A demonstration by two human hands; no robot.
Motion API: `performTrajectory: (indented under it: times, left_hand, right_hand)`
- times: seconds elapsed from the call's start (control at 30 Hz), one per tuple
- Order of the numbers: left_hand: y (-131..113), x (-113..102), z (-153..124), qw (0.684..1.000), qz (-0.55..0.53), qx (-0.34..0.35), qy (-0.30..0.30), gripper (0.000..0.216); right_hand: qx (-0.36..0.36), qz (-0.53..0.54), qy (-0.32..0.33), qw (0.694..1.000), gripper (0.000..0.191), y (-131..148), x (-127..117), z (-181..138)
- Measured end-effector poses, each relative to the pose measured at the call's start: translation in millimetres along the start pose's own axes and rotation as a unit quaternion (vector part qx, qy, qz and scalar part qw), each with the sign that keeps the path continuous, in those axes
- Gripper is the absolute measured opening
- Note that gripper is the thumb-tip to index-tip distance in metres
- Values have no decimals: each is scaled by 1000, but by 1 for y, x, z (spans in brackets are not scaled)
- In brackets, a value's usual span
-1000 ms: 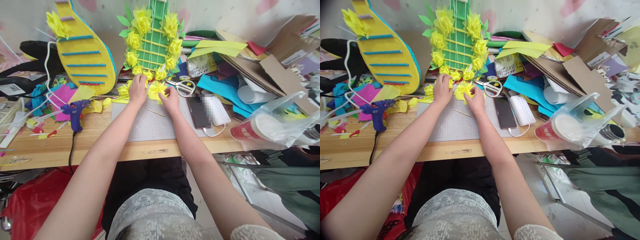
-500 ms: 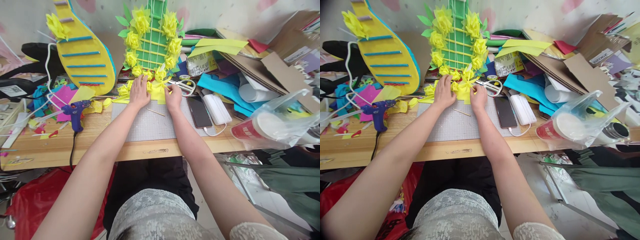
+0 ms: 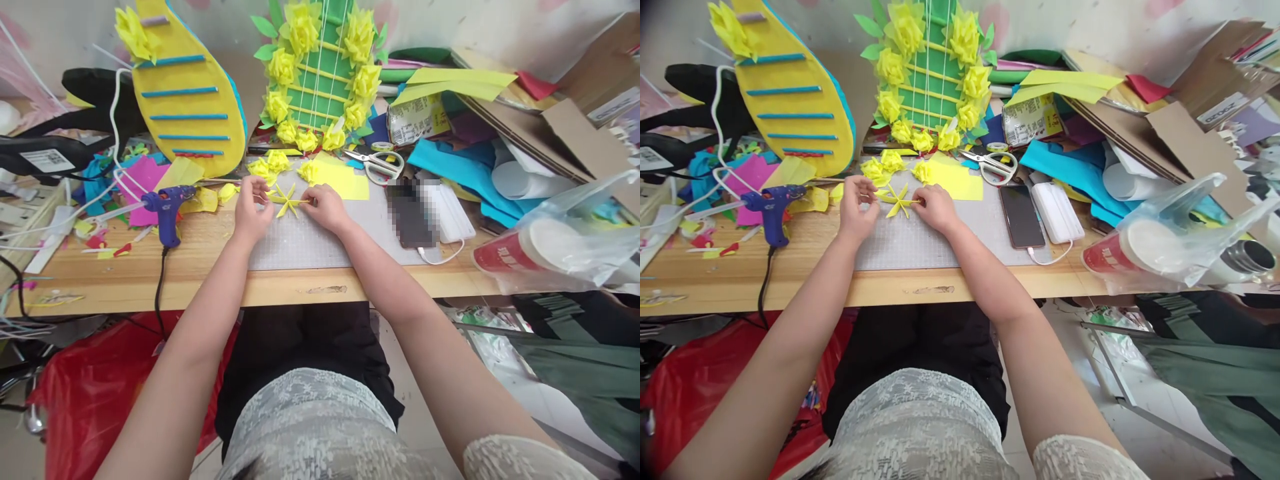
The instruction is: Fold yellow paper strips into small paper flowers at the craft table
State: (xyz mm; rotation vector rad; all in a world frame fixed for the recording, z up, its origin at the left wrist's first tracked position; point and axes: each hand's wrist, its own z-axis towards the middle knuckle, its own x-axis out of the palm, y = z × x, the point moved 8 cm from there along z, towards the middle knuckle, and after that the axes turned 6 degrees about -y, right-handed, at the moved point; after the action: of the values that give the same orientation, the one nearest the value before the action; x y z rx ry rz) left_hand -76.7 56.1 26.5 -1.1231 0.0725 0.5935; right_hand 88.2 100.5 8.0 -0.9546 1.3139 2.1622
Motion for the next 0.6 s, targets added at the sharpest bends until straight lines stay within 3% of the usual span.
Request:
performTrajectory:
  times: [0.13, 0.3, 0.37, 0.43, 0.5, 0.6]
  left_hand:
    - [-10, 16, -5, 995, 56, 21, 78, 43]
    - [-5, 21, -8, 985, 135, 11, 110, 45]
    - [0, 23, -9, 979, 159, -1, 126, 41]
    - [5, 24, -8, 979, 163, -14, 120, 38]
    - [7, 23, -6, 984, 151, -27, 91, 36]
    - [7, 28, -2, 989, 131, -43, 55, 37]
  right_hand:
    - [-4, -4, 12, 1000, 22, -1, -19, -1]
    - [-1, -45, 151, 988, 22, -7, -25, -9]
    - [15, -46, 190, 981, 10, -13, -26, -13]
    - [26, -46, 181, 982, 6, -17, -33, -12]
    - [42, -21, 127, 991, 6, -20, -46, -8]
    - [88, 98, 57, 990, 8, -20, -55, -6]
